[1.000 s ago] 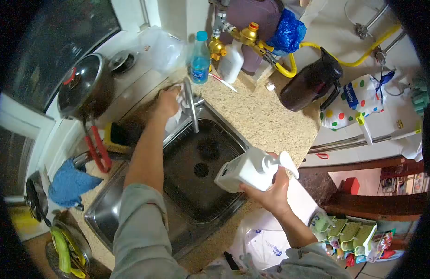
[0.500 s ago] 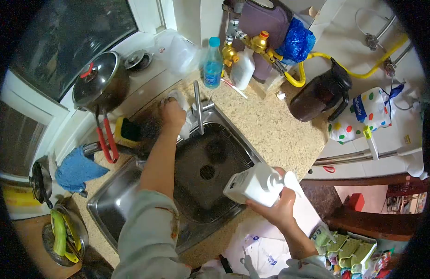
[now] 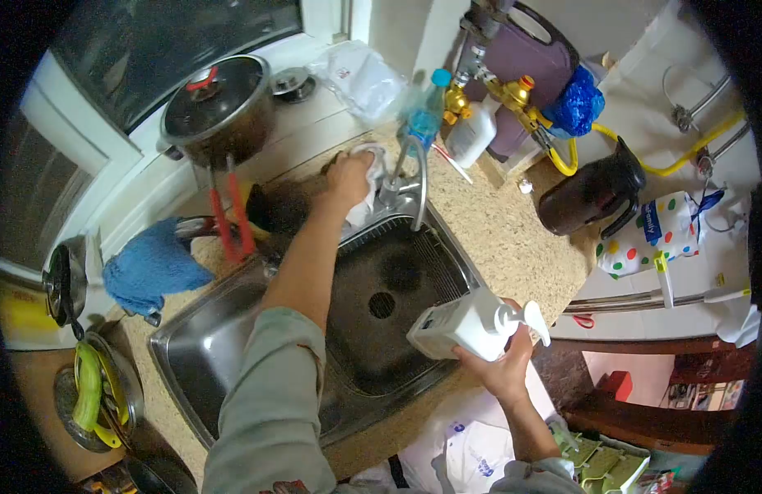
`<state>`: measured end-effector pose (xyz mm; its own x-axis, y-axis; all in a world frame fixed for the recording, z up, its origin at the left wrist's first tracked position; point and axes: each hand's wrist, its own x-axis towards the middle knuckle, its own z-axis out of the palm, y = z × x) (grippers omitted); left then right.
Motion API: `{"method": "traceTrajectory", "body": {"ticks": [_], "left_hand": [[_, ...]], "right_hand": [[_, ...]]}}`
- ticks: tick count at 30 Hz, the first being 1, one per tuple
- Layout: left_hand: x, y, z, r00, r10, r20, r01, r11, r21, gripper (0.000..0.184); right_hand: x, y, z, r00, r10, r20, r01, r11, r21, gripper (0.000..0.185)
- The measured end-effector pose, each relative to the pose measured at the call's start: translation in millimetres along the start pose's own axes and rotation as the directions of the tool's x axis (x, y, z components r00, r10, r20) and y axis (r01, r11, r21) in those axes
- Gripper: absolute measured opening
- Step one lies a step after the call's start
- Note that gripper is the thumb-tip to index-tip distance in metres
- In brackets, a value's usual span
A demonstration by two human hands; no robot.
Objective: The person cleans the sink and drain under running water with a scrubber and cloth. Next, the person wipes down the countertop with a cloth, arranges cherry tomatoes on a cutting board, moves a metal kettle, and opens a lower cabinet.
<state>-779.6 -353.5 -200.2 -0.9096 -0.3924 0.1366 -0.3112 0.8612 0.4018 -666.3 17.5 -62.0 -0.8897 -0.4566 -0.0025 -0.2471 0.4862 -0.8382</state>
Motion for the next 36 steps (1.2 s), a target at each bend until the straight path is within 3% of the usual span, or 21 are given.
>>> {"method": "traceTrajectory", "body": {"ticks": [1,2,3,5,6,7,9,10,13,15,18,20,21,23,24,25,27,28,31,36], "left_hand": [[-2,8,-11,1.000,-0.009,0.015,0.009,1.000,-0.005,0.030],[-7,19,-19,0.995,-0.030,0.098,0.018,0.992,0.127,0.029],[-18,19,-17,0.996,-0.034,0.087,0.023,0.993,0.120,0.029],[-27,14,-1,0.931,-0.016,-0.366,0.062,0.991,0.115,0.025],[-24,11,-4,0.791,-0.021,-0.612,0.142,0.978,0.149,0.024],[-21,6,-6,0.791,-0.015,-0.612,0.131,0.981,0.146,0.024],[-22,1,-7,0.853,-0.219,-0.473,0.324,0.934,0.151,0.028],[-20,0,2,0.863,-0.124,-0.490,0.298,0.908,0.295,0.028],[-1,4,21,0.792,0.011,-0.610,0.269,0.891,0.366,0.027],[9,7,26,0.804,0.045,-0.593,0.217,0.906,0.363,0.026],[35,9,39,0.880,0.087,-0.466,0.058,0.956,0.288,0.028],[55,2,56,0.836,0.042,-0.547,-0.105,0.991,-0.085,0.026],[61,-2,55,0.835,0.051,-0.548,-0.113,0.990,-0.080,0.026],[60,-2,26,0.947,0.182,-0.266,-0.184,0.983,0.017,0.021],[60,-1,10,0.928,0.337,-0.156,-0.293,0.923,0.251,0.018],[56,1,3,0.928,0.344,-0.143,-0.300,0.917,0.261,0.018],[48,7,-8,0.982,0.164,-0.092,-0.156,0.984,0.088,0.017],[41,3,-7,0.955,0.295,-0.017,-0.273,0.905,0.326,0.019],[20,8,-15,0.959,0.282,-0.025,-0.270,0.938,0.218,0.022],[3,9,-9,0.958,0.278,-0.072,-0.253,0.936,0.244,0.029]], "right_hand": [[-4,-1,3,0.999,0.036,-0.009,-0.036,0.997,-0.061,0.082],[-8,-1,6,1.000,0.027,-0.008,-0.027,0.997,-0.069,0.082],[-11,0,8,0.997,0.070,-0.022,-0.070,0.998,-0.006,0.083],[-10,-2,7,0.994,0.102,-0.036,-0.100,0.994,0.053,0.084],[-9,-3,5,0.996,0.089,-0.025,-0.089,0.996,0.030,0.086],[-8,-3,3,0.996,0.083,-0.021,-0.083,0.996,0.012,0.087],[-3,-4,1,0.997,0.075,-0.026,-0.075,0.997,-0.015,0.088],[0,-4,0,0.998,0.059,-0.017,-0.060,0.997,-0.040,0.089],[10,-2,-7,0.994,-0.060,-0.092,0.046,0.987,-0.152,0.079],[14,1,-16,0.995,-0.012,-0.104,0.001,0.995,-0.101,0.079],[24,18,-24,0.992,0.039,-0.118,-0.040,0.999,-0.006,0.079],[24,31,-29,0.990,0.063,-0.124,-0.056,0.997,0.057,0.078],[25,34,-32,0.990,0.062,-0.131,-0.054,0.997,0.063,0.078],[22,38,-40,0.995,0.019,-0.101,-0.016,1.000,0.025,0.088],[20,43,-41,0.992,-0.001,-0.128,0.003,1.000,0.019,0.087],[17,42,-41,0.991,0.009,-0.131,-0.004,0.999,0.034,0.087],[18,35,-44,0.996,0.047,-0.081,-0.047,0.999,-0.003,0.084],[18,34,-43,0.996,0.025,-0.087,-0.026,1.000,-0.006,0.084],[17,13,-42,0.985,0.001,-0.171,0.007,0.999,0.050,0.072],[23,2,-41,0.982,-0.049,-0.182,0.061,0.996,0.061,0.075]]}}
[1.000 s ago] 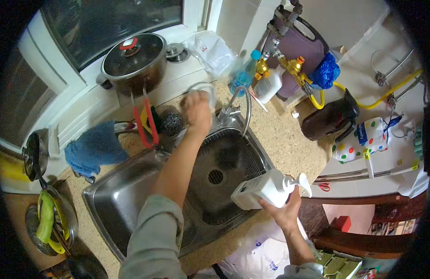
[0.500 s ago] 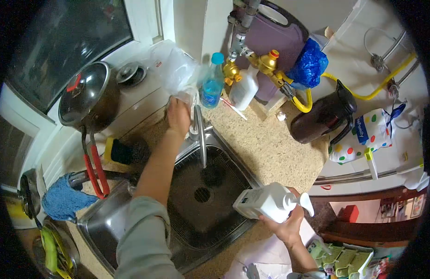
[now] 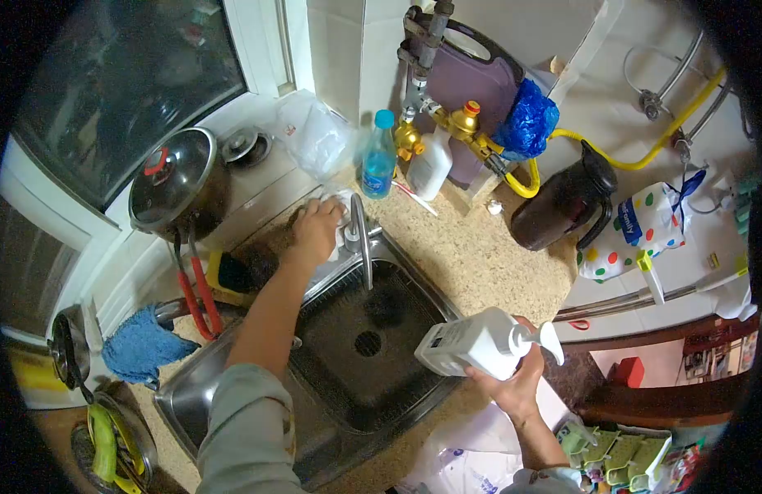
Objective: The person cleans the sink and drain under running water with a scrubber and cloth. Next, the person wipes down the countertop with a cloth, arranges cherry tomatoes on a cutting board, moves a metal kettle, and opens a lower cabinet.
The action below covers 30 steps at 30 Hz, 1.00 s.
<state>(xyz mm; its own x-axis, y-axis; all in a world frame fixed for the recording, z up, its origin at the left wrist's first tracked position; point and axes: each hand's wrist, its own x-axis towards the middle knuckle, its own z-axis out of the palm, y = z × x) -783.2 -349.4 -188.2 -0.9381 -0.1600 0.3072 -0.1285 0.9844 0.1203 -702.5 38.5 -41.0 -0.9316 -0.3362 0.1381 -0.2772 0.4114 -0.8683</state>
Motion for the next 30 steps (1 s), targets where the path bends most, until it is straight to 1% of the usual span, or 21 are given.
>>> {"method": "traceTrajectory", "body": {"ticks": [1,3,4,6,7,9,10,11,13,14,17,18,19,21,23,24,25,27,28,29,30], "left_hand": [[6,-4,14,1.000,0.001,-0.001,-0.001,1.000,-0.002,0.029],[26,-13,51,0.998,0.013,-0.054,-0.005,0.990,0.144,0.030],[33,-11,45,0.999,0.011,-0.050,-0.003,0.990,0.139,0.030],[45,-7,25,0.990,0.112,0.089,-0.116,0.993,0.037,0.031],[55,-6,19,0.990,0.112,0.088,-0.116,0.993,0.036,0.031],[64,5,4,0.918,-0.035,0.394,-0.008,0.994,0.107,0.028],[63,24,-38,0.847,-0.166,0.506,0.117,0.985,0.127,0.027],[56,18,-23,0.850,-0.160,0.502,0.119,0.987,0.112,0.027],[35,5,3,0.980,-0.130,0.151,0.136,0.990,-0.034,0.028],[25,-2,-2,0.958,-0.118,0.261,0.153,0.981,-0.121,0.032],[-18,-5,-14,0.951,-0.240,0.193,0.275,0.945,-0.177,0.035],[-30,5,-25,0.936,-0.282,0.211,0.313,0.941,-0.129,0.040],[-37,3,-19,0.950,-0.246,0.191,0.265,0.961,-0.083,0.055],[-61,25,-10,0.912,-0.388,0.129,0.400,0.913,-0.079,0.055],[-78,41,-6,0.910,-0.404,0.091,0.414,0.899,-0.141,0.059],[-88,51,-6,0.903,-0.410,0.127,0.426,0.891,-0.155,0.047],[-98,61,-7,0.895,-0.415,0.163,0.440,0.882,-0.168,0.036],[-114,72,-17,0.892,-0.379,0.246,0.438,0.859,-0.266,0.036],[-112,69,-33,0.900,-0.293,0.322,0.411,0.816,-0.406,0.037],[-115,70,-47,0.886,-0.175,0.429,0.411,0.724,-0.555,0.037],[-127,81,-30,0.908,-0.297,0.296,0.410,0.775,-0.480,0.037]], "right_hand": [[1,0,1,1.000,0.002,0.008,-0.002,1.000,-0.014,0.077],[3,4,9,1.000,0.013,0.009,-0.013,0.999,0.036,0.078],[2,7,12,1.000,0.026,0.016,-0.027,0.995,0.093,0.078],[1,14,16,0.999,0.034,0.028,-0.037,0.994,0.103,0.078],[-2,16,19,0.999,0.037,0.033,-0.041,0.993,0.113,0.078],[-6,13,25,0.998,0.041,0.046,-0.043,0.998,0.046,0.078],[-10,10,26,0.998,0.043,0.054,-0.042,0.999,-0.019,0.078],[-16,9,26,0.998,0.040,0.051,-0.039,0.999,-0.034,0.078],[-29,5,24,0.999,0.025,0.032,-0.023,0.998,-0.061,0.079],[-34,-6,21,1.000,0.013,0.025,-0.010,0.992,-0.124,0.076],[-44,-7,15,0.999,0.021,0.044,-0.019,0.999,-0.044,0.073],[-43,-17,14,0.995,0.051,0.086,-0.049,0.999,-0.023,0.080],[-41,-31,16,0.995,0.045,0.092,-0.044,0.999,-0.015,0.080],[-36,-61,29,0.983,-0.112,0.146,0.101,0.991,0.084,0.080],[-27,-78,44,0.914,-0.388,0.115,0.390,0.921,0.010,0.082],[-28,-93,53,0.913,-0.394,0.106,0.392,0.919,0.035,0.088],[-24,-113,60,0.892,-0.426,0.150,0.439,0.896,-0.070,0.092],[-9,-129,82,0.836,-0.530,0.139,0.542,0.838,-0.066,0.093],[3,-133,97,0.830,-0.537,0.149,0.550,0.833,-0.063,0.093],[14,-131,117,0.837,-0.536,0.108,0.544,0.836,-0.067,0.085],[27,-130,136,0.843,-0.534,0.064,0.537,0.840,-0.071,0.077]]}}
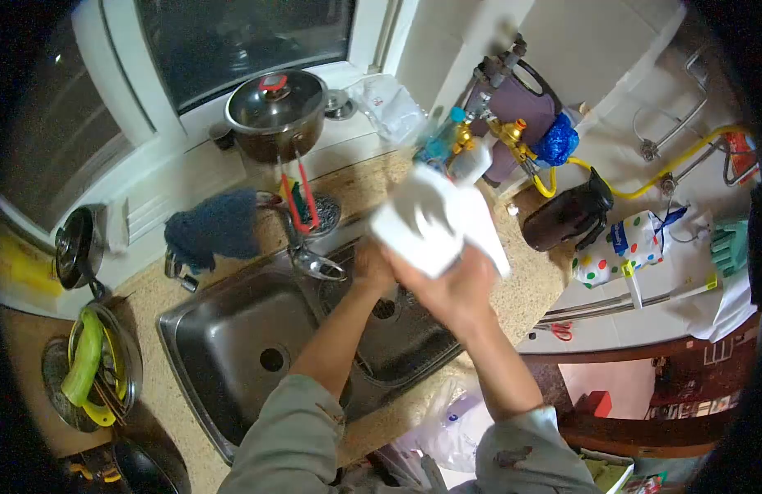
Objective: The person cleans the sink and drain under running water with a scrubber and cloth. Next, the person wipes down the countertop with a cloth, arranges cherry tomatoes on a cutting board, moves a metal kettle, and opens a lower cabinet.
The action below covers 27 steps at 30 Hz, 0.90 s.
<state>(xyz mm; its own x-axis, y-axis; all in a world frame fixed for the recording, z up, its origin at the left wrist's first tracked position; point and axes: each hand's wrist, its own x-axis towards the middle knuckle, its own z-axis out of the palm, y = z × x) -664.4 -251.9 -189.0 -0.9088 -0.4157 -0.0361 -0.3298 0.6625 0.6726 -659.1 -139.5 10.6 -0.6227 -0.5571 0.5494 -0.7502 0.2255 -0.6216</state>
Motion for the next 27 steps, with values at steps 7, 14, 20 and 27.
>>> {"method": "traceTrajectory", "body": {"ticks": [7,14,20,27], "left_hand": [[-88,-19,37,0.994,0.002,-0.106,-0.014,0.993,-0.116,0.044],[-157,-30,47,0.787,-0.211,0.580,0.525,-0.266,-0.809,0.042],[-165,-76,79,0.847,0.017,0.531,0.441,-0.579,-0.685,0.037],[-142,-42,61,0.908,0.166,0.385,0.395,-0.649,-0.650,0.054]], "right_hand": [[81,48,108,0.989,0.047,-0.140,-0.056,0.997,-0.057,0.068],[101,105,157,0.971,0.167,-0.170,-0.170,0.986,0.000,0.099],[24,94,128,0.998,0.056,0.007,-0.053,0.980,-0.192,0.077],[-117,78,-12,0.801,0.598,0.046,-0.572,0.739,0.356,0.045]]}}
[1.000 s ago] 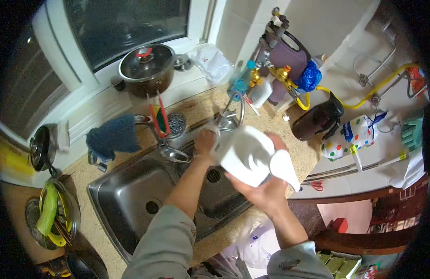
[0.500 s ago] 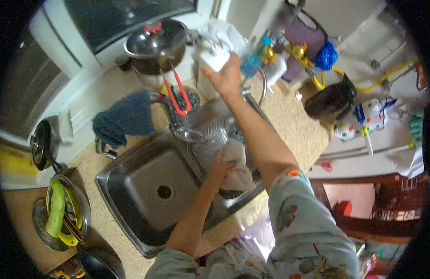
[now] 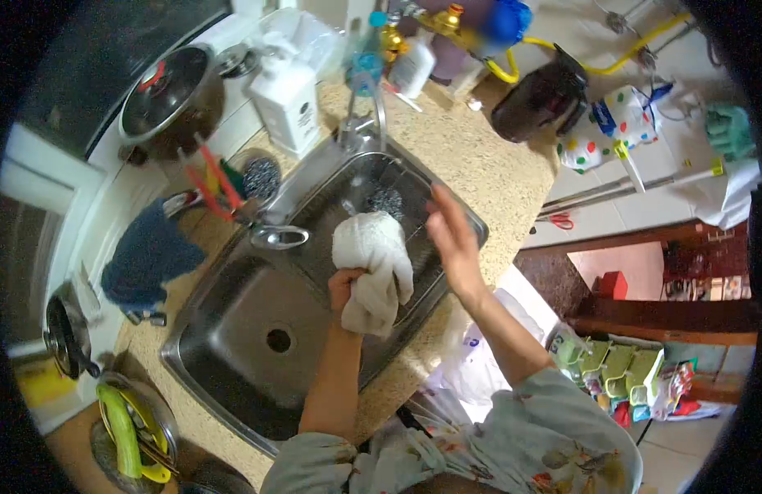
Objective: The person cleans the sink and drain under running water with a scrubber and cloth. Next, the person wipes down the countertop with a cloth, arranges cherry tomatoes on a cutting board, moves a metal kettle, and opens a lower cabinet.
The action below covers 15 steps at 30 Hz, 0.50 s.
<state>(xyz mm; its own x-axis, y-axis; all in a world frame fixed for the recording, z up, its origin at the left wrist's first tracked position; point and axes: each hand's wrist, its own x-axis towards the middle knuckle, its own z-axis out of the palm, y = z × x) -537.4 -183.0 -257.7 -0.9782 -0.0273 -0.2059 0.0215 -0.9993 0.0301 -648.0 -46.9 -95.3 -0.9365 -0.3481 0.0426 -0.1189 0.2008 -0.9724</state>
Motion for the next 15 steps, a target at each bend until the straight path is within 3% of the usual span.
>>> {"method": "traceTrajectory", "body": {"ticks": [1,2,3,4,5,6,8,9,10,11,12,13,14,15], "left_hand": [[2,-6,39,0.991,-0.083,0.106,0.088,0.995,-0.042,0.057],[17,-20,43,0.987,-0.104,0.120,0.109,0.994,-0.031,0.057],[34,-36,44,0.999,-0.025,0.041,0.011,0.952,0.305,0.058],[40,-48,81,1.000,-0.005,-0.003,0.006,0.915,0.402,0.058],[46,-60,120,0.999,0.015,-0.048,0.011,0.869,0.495,0.058],[50,-58,143,0.995,-0.052,-0.082,0.092,0.778,0.621,0.058],[67,-50,179,0.951,-0.208,-0.227,0.304,0.521,0.797,0.059],[77,-49,175,0.985,-0.142,0.099,-0.085,0.097,0.992,0.063],[73,-43,215,0.974,-0.114,0.194,-0.222,-0.351,0.910,0.061],[79,-33,247,0.961,-0.126,0.246,-0.276,-0.427,0.861,0.058],[92,-21,272,0.945,-0.142,0.294,-0.325,-0.500,0.803,0.056],[112,-8,288,0.934,-0.040,0.356,-0.306,-0.605,0.735,0.055],[136,7,305,0.904,0.053,0.425,-0.270,-0.699,0.662,0.053],[162,25,328,0.916,0.156,0.369,-0.164,-0.694,0.701,0.051]], "right_hand": [[-15,3,0,0.999,-0.042,0.034,0.042,0.999,0.002,0.053],[-21,5,0,0.994,-0.085,0.063,0.092,0.989,-0.113,0.060],[-26,5,0,0.987,-0.129,0.092,0.147,0.963,-0.224,0.068],[-24,2,-1,0.979,-0.159,0.125,0.198,0.878,-0.436,0.075],[-12,0,-9,1.000,-0.021,0.010,0.024,0.845,-0.534,0.068],[8,29,-32,0.996,-0.089,-0.024,0.081,0.970,-0.228,0.058],[39,34,-72,0.995,0.021,-0.097,-0.007,0.990,0.144,0.051],[50,44,-92,0.988,-0.068,-0.140,0.069,0.998,0.003,0.051],[61,47,-110,0.966,-0.221,-0.134,0.185,0.953,-0.240,0.052],[72,50,-128,0.921,-0.369,-0.124,0.273,0.838,-0.472,0.054],[75,61,-138,0.917,-0.376,-0.135,0.279,0.844,-0.457,0.054],[76,80,-144,0.935,-0.334,0.119,0.313,0.619,-0.720,0.056],[77,99,-148,0.922,-0.194,0.335,0.382,0.312,-0.870,0.059],[81,114,-148,0.920,-0.221,0.322,0.384,0.362,-0.849,0.062]]}}
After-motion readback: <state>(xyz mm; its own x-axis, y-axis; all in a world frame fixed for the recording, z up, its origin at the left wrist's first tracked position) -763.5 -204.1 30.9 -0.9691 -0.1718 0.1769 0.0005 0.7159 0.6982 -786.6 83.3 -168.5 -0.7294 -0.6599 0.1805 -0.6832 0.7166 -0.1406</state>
